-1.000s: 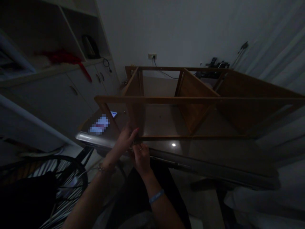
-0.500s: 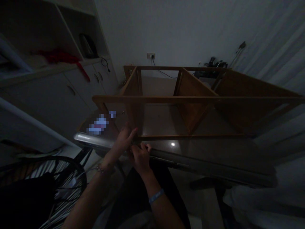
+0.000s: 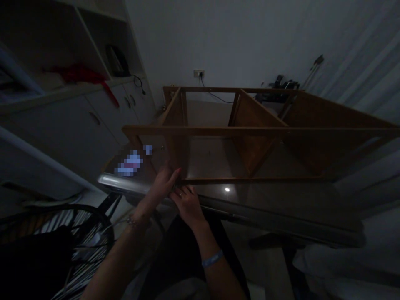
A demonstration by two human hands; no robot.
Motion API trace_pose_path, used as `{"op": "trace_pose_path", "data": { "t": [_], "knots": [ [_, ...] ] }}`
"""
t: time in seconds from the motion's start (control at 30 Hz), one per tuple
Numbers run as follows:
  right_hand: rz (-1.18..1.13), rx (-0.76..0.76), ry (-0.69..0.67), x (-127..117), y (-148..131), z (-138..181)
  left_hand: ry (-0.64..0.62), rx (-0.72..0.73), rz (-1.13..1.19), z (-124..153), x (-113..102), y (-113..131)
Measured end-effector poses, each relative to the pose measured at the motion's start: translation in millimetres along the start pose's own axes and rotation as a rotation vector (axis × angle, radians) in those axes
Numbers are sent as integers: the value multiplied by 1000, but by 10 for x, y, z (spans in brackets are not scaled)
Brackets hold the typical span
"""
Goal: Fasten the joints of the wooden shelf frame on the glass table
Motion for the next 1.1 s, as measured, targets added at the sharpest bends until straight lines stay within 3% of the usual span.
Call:
{"op": "trace_pose_path", "data": {
  "t": [0.73, 1.1],
  "knots": [
    [114, -34, -25, 70, -4, 14, -5, -23, 46, -8, -9, -16],
    [136, -254, -149, 54, -22, -40, 7, -5, 42, -5, -15, -19]
  ]
}}
Point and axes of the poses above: each hand's wrist, its own z-axis away from the middle knuckle, its own x-axis out of the palm, y = z × x, the point moved 8 cm from there along -z, towards the middle knuckle, and after that the axes turned 2 degrees about z, right-handed, at the moved point
